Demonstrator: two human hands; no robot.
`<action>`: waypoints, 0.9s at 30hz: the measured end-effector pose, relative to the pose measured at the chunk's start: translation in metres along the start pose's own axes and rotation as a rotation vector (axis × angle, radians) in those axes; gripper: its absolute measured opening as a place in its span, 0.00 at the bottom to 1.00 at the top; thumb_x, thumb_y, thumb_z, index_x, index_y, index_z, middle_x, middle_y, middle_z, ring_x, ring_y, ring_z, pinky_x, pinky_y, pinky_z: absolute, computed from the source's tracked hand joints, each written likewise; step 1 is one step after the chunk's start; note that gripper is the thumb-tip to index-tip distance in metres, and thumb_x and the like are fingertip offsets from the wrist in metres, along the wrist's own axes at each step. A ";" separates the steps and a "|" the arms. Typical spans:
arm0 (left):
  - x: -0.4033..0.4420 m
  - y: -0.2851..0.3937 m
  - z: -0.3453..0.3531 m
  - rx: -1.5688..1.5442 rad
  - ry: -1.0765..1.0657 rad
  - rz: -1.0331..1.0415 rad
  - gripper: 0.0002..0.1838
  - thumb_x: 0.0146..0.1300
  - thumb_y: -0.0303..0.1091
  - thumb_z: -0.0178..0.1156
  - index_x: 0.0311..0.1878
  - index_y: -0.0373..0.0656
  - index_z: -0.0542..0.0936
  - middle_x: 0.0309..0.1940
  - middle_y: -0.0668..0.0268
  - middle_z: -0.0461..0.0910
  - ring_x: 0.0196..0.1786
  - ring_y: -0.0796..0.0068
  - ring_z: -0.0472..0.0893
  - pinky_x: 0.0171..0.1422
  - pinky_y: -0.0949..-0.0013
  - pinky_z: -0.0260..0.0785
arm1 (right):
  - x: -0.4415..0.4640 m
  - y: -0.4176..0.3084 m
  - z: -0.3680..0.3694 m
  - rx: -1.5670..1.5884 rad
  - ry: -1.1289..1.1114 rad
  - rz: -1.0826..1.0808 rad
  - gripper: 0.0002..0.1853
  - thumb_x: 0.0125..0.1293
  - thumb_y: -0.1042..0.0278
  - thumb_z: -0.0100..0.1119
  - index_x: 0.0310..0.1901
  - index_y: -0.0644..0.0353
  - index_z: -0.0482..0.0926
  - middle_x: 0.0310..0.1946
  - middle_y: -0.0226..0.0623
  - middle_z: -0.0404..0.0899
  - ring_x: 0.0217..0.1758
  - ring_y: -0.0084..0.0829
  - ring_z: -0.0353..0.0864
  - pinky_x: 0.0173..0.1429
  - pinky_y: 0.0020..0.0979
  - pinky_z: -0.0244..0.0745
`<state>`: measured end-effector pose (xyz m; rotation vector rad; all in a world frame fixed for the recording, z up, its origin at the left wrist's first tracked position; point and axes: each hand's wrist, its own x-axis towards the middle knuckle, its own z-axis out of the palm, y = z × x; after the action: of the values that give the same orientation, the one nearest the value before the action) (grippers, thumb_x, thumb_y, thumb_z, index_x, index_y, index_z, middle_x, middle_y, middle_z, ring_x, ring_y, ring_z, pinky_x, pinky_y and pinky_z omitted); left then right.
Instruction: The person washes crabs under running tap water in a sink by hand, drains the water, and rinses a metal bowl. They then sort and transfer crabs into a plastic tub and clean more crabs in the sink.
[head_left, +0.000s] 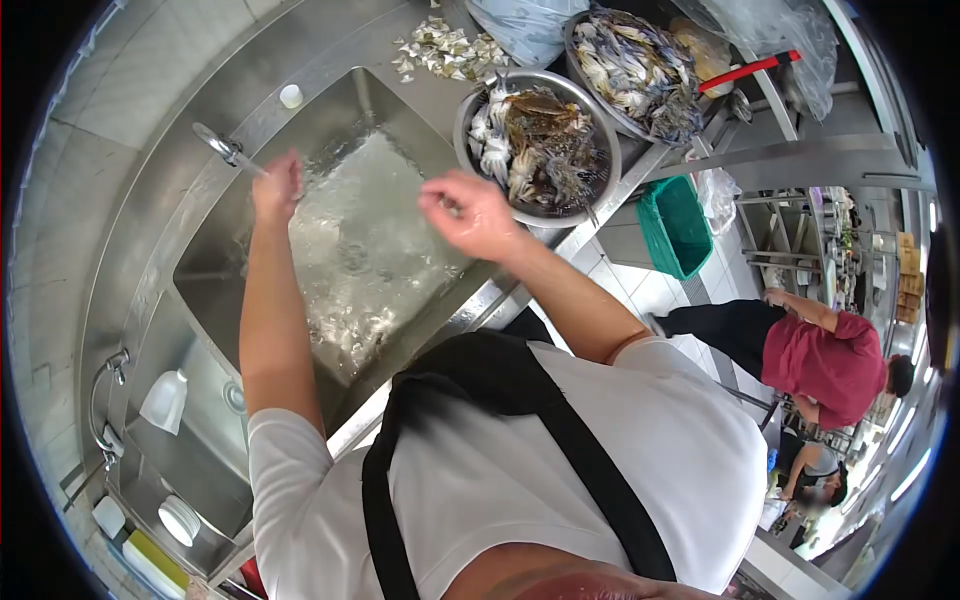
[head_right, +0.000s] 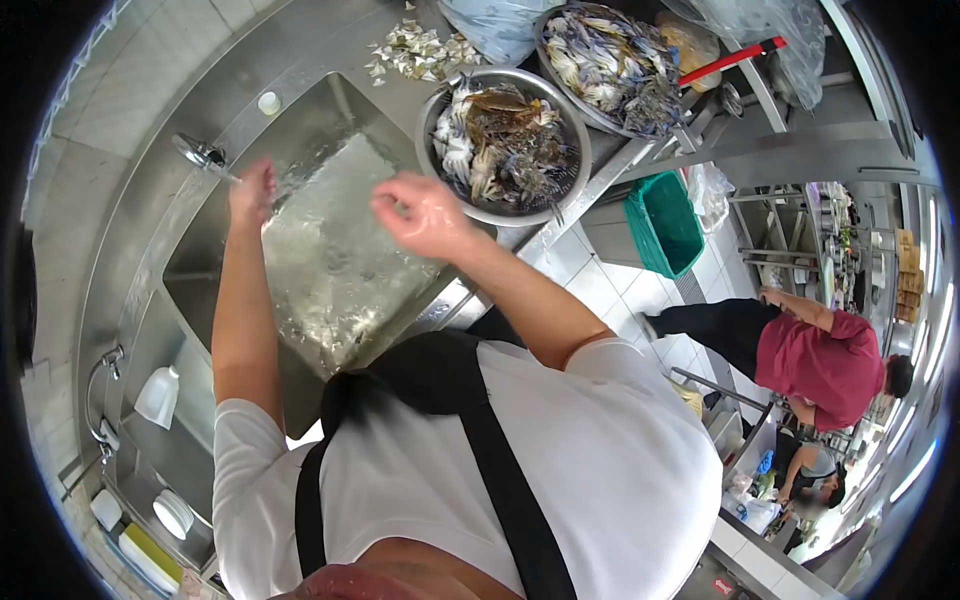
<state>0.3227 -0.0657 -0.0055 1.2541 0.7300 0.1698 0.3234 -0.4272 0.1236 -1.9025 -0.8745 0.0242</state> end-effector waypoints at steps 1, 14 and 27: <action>-0.006 0.013 0.009 0.072 0.035 0.003 0.12 0.66 0.40 0.62 0.38 0.40 0.81 0.26 0.70 0.79 0.26 0.77 0.77 0.34 0.73 0.71 | 0.001 0.002 0.014 0.013 -0.006 -0.002 0.05 0.63 0.73 0.64 0.40 0.62 0.83 0.32 0.37 0.82 0.34 0.28 0.83 0.37 0.28 0.77; -0.017 -0.030 -0.018 0.365 0.148 0.214 0.16 0.65 0.40 0.62 0.44 0.35 0.83 0.35 0.58 0.85 0.34 0.67 0.83 0.40 0.66 0.76 | -0.009 0.035 0.086 0.071 -0.457 0.058 0.11 0.62 0.62 0.63 0.42 0.59 0.81 0.39 0.44 0.81 0.41 0.47 0.82 0.46 0.40 0.78; 0.057 0.000 -0.071 -0.808 0.038 -0.087 0.32 0.73 0.57 0.45 0.55 0.29 0.71 0.47 0.51 0.79 0.50 0.57 0.79 0.60 0.54 0.74 | -0.029 0.058 0.076 -0.036 -0.560 0.159 0.15 0.64 0.56 0.59 0.43 0.60 0.81 0.40 0.49 0.80 0.45 0.51 0.80 0.52 0.45 0.76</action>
<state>0.3249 0.0191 -0.0372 0.4495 0.6481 0.3743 0.3056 -0.3987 0.0301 -2.0274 -1.0879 0.6683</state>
